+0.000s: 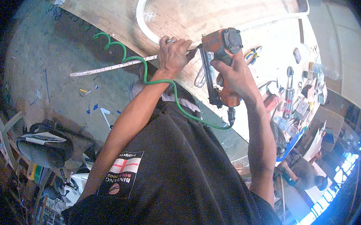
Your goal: The person measures and marks a curved white trim piece on a wooden board, then uses a pneumatic nail gun to fasten the trim along the board's edge. The person repeatedly repositions the trim and drives nails to secure it.
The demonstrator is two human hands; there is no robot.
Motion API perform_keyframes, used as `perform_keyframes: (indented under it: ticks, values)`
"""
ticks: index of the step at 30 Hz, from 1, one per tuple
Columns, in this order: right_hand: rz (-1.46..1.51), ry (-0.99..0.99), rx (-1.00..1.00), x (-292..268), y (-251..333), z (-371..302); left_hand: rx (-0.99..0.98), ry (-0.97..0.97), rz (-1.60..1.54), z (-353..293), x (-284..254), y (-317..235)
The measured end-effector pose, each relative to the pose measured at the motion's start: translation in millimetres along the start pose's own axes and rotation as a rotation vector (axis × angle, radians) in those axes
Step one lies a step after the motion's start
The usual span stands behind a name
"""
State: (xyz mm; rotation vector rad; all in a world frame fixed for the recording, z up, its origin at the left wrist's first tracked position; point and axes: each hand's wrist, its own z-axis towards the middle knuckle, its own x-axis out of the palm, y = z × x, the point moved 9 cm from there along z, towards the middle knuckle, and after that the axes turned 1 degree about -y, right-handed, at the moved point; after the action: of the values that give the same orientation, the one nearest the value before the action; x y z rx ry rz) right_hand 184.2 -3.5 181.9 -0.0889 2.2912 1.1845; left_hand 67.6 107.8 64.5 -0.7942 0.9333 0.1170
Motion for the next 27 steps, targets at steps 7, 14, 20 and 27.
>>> perform_keyframes:
  ticks: [7, 14, 20, 27]
  values:
    - [0.061, 0.017, 0.070, -2.0, -4.2, -1.8, 0.005, -0.024, 0.010, 2.5, -37.7, -2.5]
    - [0.151, 0.016, 0.067, 0.5, -7.3, -1.4, 0.049, -0.065, -0.075, 4.1, -40.7, -0.3]
    - [0.152, 0.009, 0.076, 1.7, -0.1, -7.7, 0.067, -0.081, -0.073, 3.7, -39.3, -1.6]
    - [0.103, 0.038, 0.103, 4.4, -4.0, -5.2, 0.070, -0.094, -0.077, 2.2, -37.8, -1.1]
